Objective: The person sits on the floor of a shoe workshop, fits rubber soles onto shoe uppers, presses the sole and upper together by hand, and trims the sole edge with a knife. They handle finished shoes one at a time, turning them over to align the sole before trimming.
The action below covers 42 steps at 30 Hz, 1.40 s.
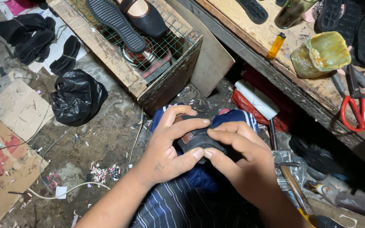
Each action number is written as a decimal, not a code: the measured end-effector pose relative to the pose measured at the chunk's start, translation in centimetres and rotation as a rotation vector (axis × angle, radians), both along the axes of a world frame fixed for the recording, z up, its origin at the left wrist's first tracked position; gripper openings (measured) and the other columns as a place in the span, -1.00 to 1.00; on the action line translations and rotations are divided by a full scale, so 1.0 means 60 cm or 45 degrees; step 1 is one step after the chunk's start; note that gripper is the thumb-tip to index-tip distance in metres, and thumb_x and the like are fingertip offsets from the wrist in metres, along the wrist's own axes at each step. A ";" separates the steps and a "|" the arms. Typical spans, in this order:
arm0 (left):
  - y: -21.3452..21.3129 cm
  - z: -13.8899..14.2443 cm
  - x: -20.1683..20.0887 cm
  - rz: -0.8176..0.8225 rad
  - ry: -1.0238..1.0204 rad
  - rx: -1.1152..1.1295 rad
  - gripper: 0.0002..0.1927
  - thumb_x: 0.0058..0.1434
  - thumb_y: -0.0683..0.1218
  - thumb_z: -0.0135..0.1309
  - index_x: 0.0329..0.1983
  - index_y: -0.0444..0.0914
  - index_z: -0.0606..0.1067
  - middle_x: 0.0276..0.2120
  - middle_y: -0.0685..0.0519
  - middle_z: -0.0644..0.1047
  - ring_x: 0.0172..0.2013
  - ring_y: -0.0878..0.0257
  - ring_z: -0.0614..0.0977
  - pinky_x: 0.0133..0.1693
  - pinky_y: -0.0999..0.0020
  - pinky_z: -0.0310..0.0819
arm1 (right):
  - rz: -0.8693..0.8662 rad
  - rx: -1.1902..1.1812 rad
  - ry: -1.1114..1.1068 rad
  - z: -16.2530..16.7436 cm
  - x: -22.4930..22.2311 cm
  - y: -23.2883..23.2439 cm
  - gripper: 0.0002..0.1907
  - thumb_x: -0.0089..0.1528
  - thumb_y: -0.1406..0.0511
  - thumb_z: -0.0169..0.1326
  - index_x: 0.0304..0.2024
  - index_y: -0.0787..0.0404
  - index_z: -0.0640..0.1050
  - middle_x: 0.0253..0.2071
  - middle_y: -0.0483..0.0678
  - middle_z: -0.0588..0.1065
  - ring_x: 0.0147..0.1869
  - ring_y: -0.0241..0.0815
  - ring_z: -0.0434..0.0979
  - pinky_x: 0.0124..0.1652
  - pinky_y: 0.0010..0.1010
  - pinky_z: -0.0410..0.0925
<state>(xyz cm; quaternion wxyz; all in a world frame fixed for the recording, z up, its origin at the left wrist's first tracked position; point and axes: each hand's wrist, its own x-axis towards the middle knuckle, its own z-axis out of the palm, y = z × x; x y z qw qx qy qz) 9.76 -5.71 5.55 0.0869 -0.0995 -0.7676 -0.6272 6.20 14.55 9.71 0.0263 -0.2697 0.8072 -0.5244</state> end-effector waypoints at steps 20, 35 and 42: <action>0.020 0.002 0.002 0.083 0.132 -0.045 -0.56 0.08 -0.08 0.23 0.06 -0.26 0.54 0.15 -0.12 0.43 0.21 0.03 0.50 0.22 0.20 0.43 | -0.094 0.036 -0.199 -0.013 -0.011 0.003 -0.75 0.03 0.38 0.32 -0.25 0.27 0.59 -0.24 -0.12 0.53 -0.29 -0.36 0.46 -0.27 -0.54 0.36; -0.043 -0.101 0.046 0.116 -0.113 0.243 -0.60 0.23 -0.15 0.04 0.14 -0.32 0.50 0.26 -0.13 0.38 0.41 -0.04 0.33 0.38 0.08 0.21 | 0.027 0.417 0.264 -0.074 -0.003 -0.043 -0.63 0.00 0.17 0.37 -0.21 0.18 0.65 -0.21 -0.08 0.53 -0.12 -0.03 0.48 -0.09 -0.20 0.30; -0.054 -0.121 0.057 0.073 -0.221 0.281 -0.58 0.23 -0.18 0.07 0.18 -0.34 0.49 0.28 -0.11 0.34 0.38 0.04 0.34 0.32 0.21 0.26 | 0.012 0.345 0.304 -0.116 0.005 -0.066 -0.66 0.02 0.18 0.36 -0.21 0.15 0.65 -0.21 -0.10 0.52 -0.10 -0.06 0.48 -0.06 -0.22 0.25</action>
